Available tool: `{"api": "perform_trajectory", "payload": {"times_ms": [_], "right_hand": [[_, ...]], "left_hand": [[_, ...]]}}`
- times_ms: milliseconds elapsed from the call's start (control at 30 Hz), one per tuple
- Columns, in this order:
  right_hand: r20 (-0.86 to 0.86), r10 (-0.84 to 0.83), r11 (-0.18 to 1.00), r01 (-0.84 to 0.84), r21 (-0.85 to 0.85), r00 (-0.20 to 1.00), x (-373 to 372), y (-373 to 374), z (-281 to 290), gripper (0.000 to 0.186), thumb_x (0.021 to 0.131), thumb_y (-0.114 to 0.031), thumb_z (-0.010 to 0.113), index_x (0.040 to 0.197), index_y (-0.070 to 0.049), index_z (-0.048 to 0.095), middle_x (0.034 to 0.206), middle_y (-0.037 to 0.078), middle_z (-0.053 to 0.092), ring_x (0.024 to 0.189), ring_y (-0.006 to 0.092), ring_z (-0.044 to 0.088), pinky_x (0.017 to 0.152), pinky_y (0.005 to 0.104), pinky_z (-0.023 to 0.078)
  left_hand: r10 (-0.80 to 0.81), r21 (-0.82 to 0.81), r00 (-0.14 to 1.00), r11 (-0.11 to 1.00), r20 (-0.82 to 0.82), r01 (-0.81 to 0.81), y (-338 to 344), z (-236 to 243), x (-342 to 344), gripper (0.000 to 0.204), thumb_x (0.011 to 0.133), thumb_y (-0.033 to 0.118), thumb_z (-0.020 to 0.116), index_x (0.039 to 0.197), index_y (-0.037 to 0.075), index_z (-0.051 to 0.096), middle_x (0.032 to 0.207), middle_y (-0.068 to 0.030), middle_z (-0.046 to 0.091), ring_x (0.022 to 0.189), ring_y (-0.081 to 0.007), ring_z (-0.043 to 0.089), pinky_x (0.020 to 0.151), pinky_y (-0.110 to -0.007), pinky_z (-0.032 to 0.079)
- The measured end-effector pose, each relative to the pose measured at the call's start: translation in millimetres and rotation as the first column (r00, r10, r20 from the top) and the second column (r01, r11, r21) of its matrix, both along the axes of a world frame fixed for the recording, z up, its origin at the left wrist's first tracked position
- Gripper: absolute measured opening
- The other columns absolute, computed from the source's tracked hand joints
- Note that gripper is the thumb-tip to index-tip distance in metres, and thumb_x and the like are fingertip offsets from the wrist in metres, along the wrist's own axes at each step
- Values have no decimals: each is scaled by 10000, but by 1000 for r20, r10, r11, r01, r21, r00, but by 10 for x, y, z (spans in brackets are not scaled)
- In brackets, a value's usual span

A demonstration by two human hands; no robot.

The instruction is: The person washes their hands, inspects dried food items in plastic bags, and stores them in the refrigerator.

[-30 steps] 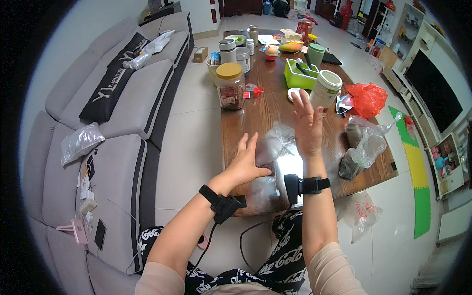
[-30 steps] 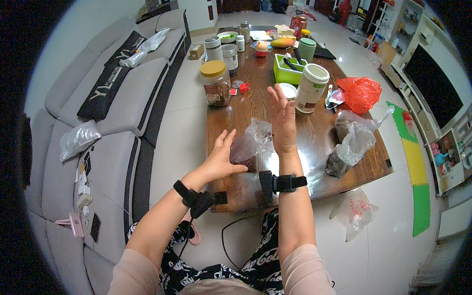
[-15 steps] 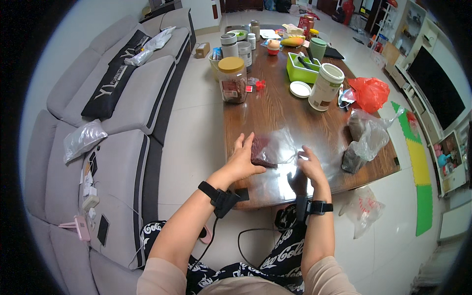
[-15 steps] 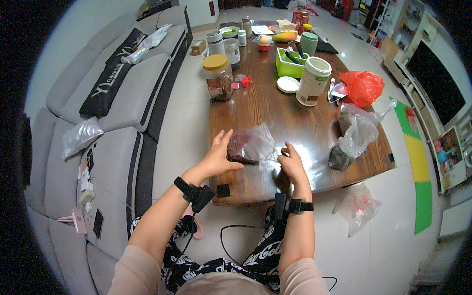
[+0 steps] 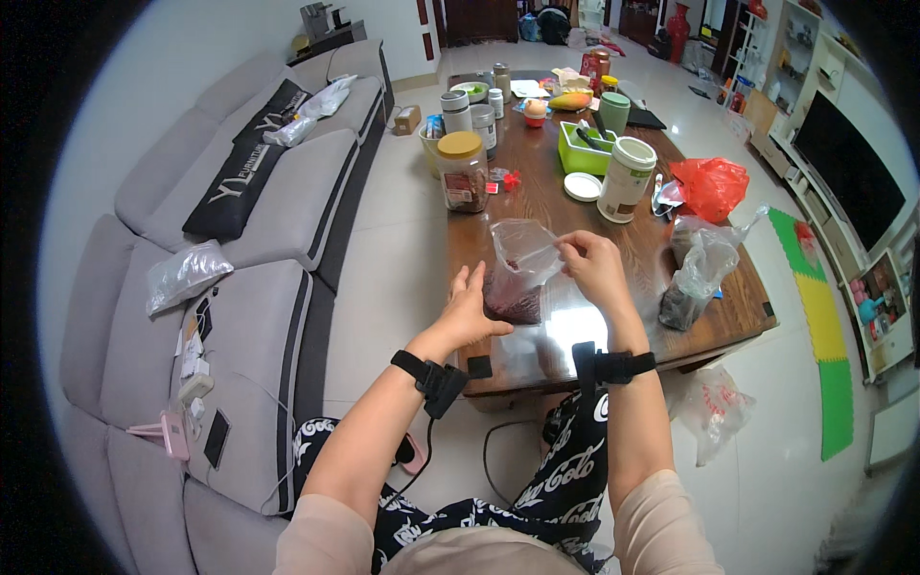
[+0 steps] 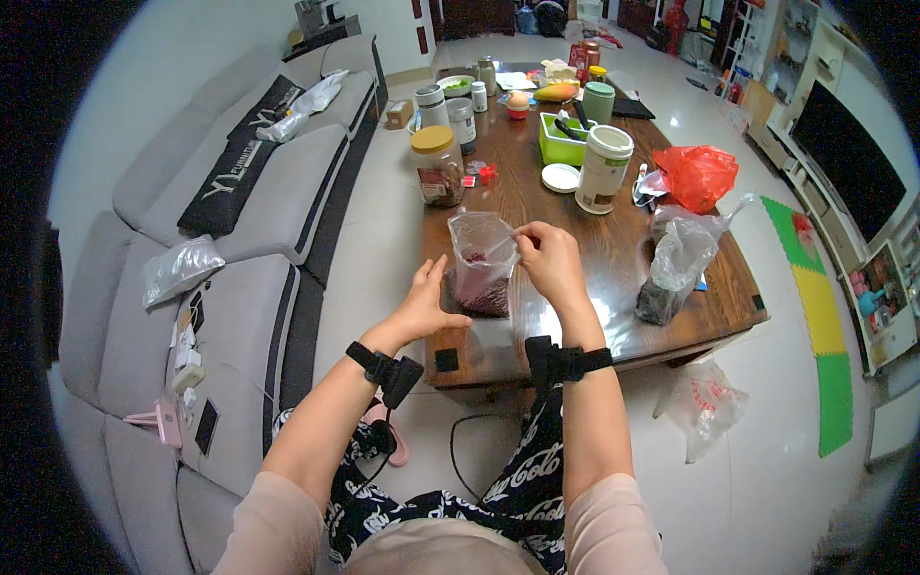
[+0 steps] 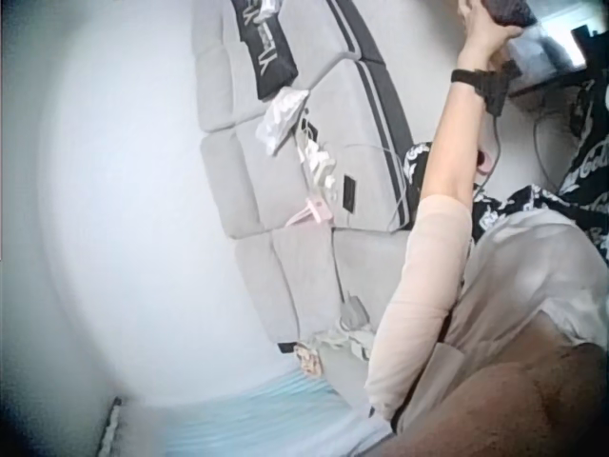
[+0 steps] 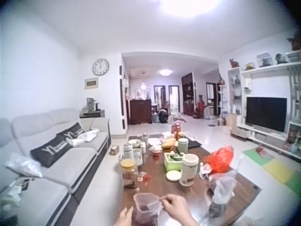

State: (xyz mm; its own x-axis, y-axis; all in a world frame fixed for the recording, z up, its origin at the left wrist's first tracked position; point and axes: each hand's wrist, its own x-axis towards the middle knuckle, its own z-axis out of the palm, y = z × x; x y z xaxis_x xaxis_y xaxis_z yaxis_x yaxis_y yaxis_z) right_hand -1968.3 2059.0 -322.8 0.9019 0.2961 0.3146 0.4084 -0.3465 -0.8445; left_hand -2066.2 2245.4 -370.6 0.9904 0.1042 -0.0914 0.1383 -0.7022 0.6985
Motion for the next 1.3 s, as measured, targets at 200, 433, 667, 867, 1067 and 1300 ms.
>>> {"api": "perform_trajectory", "payload": {"times_ms": [200, 433, 667, 867, 1067, 1300], "right_hand": [[-71, 148, 988, -145, 49, 986, -61, 123, 2, 166, 808, -107, 561, 860, 24, 649, 639, 99, 615, 549, 155, 600, 534, 275, 466], [-211, 412, 910, -391, 135, 886, 187, 526, -282, 127, 796, -63, 562, 853, 19, 640, 728, 82, 622, 672, 163, 603, 631, 265, 475], [-569, 503, 844, -229, 484, 651, 1128, 852, -685, 284, 826, -10, 541, 1108, 13, 553, 948, 66, 602, 826, 102, 566, 751, 244, 454], [-813, 326, 862, 200, 465, 483, 1414, 756, -1300, 379, 919, -260, 466, 1220, -29, 471, 1104, 86, 560, 999, 158, 540, 833, 278, 447], [-394, 919, 300, 696, 652, -28, 857, 1101, 22, 612, 885, -560, 358, 1247, -73, 439, 1188, 81, 529, 1102, 191, 496, 951, 364, 394], [-426, 905, 323, 685, 654, -20, 848, 598, 2122, 608, 884, -519, 420, 1309, -85, 386, 1256, 99, 473, 1122, 217, 481, 964, 390, 383]], "left_hand": [[45, 25, 998, 999, 48, -46, 63, -204, -41, 1273, 492, 362, 848, 1400, 21, 23, 1406, -315, 46, 1315, -428, 135, 1057, -448, 216], [-283, 243, 898, 948, 338, 207, 299, -798, 901, 887, 655, 523, 706, 1308, 32, 359, 1324, -163, 352, 1218, -324, 306, 1088, -444, 38], [-12, -844, 993, 526, 117, 106, 519, -1226, 1712, 401, 965, 375, 288, 845, 50, 490, 887, -88, 582, 918, -193, 514, 953, -368, 295], [183, -872, 904, 249, -386, -422, 715, -319, 1995, 378, 972, 370, 279, 720, 112, 393, 523, 51, 307, 482, -73, 297, 800, -288, 337], [-10, -910, 999, 413, -49, -40, 645, 1173, 1800, 389, 961, 359, 321, 814, 39, 486, 586, 40, 328, 540, -86, 329, 595, -236, 354], [-95, -525, 996, 847, 4, 82, -139, 3434, 1736, 174, 879, 110, 460, 731, 44, 523, 690, -73, 526, 675, -234, 523, 655, -338, 427]]}}
